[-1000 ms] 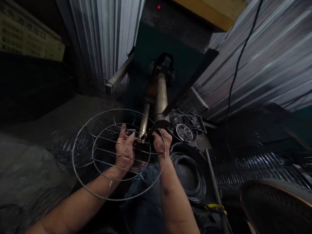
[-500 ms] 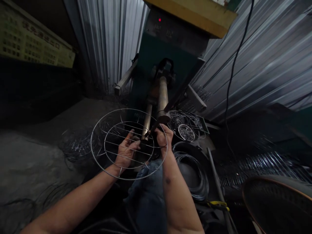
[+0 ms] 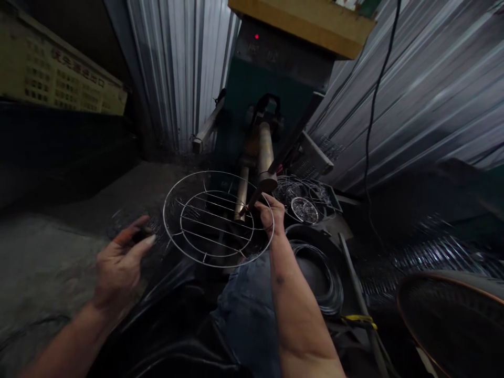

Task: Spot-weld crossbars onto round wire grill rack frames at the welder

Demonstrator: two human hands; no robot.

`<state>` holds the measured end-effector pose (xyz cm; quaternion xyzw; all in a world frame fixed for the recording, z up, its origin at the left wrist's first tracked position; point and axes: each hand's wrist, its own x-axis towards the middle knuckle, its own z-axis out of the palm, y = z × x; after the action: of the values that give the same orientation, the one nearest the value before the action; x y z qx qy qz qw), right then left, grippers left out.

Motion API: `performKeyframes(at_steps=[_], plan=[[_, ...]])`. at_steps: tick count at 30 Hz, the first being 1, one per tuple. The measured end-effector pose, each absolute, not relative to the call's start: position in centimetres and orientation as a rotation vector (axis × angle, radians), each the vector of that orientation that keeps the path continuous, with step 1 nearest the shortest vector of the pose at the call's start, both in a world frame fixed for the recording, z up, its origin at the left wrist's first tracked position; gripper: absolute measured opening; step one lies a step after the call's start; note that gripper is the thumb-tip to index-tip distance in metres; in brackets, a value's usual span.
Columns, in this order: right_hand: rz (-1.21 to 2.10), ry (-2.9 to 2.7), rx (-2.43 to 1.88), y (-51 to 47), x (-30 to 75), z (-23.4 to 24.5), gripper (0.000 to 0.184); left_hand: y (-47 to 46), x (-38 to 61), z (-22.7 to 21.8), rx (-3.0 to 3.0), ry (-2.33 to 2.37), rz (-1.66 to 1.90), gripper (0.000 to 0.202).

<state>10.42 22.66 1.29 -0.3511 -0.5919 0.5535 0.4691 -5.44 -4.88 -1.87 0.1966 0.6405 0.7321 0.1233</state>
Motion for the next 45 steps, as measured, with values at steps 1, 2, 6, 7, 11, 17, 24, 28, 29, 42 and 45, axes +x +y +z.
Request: performKeyframes(at_steps=[1, 2, 6, 7, 11, 17, 24, 28, 29, 42, 45], plan=[[1.389, -1.413, -0.861, 22.5, 11.0, 1.3, 0.027, -4.7, -6.1, -1.5, 0.599, 1.828, 2.204, 0.041], [1.419, -1.373, -0.854, 22.2, 11.8, 1.3, 0.032, -4.4, -6.7, -1.1, 0.661, 1.806, 2.238, 0.044], [1.471, -1.284, -0.836, 19.6, 15.9, 1.4, 0.041, -3.9, -7.9, 0.2, 1.076, 2.009, 2.086, 0.050], [1.476, -1.292, -0.834, 18.8, 16.7, 1.4, 0.041, -3.7, -8.1, 0.5, 1.200, 2.079, 2.045, 0.051], [1.448, -1.294, -0.829, 16.6, 17.3, 1.4, 0.035, -2.4, -9.8, 1.8, 1.898, 2.235, 1.941, 0.044], [1.327, -1.018, -0.853, 16.5, 15.1, 0.7, 0.035, -0.9, -11.2, 3.3, 2.536, 2.123, 1.850, 0.029], [1.313, -0.944, -0.854, 16.1, 14.9, 0.6, 0.039, -1.1, -10.9, 3.4, 2.577, 2.057, 1.871, 0.029], [1.324, -0.939, -0.861, 16.1, 14.9, 0.6, 0.039, -1.1, -10.8, 3.5, 2.563, 2.041, 1.875, 0.030], [1.319, -0.938, -0.856, 16.1, 14.9, 0.5, 0.039, -1.0, -10.8, 3.6, 2.569, 2.039, 1.883, 0.030], [1.307, -0.956, -0.867, 16.1, 14.4, 0.3, 0.041, -0.4, -11.3, 3.7, 2.590, 2.059, 1.861, 0.018], [1.342, -0.972, -0.868, 16.2, 14.5, 0.3, 0.040, -0.2, -11.4, 3.7, 2.583, 2.050, 1.918, 0.020]])
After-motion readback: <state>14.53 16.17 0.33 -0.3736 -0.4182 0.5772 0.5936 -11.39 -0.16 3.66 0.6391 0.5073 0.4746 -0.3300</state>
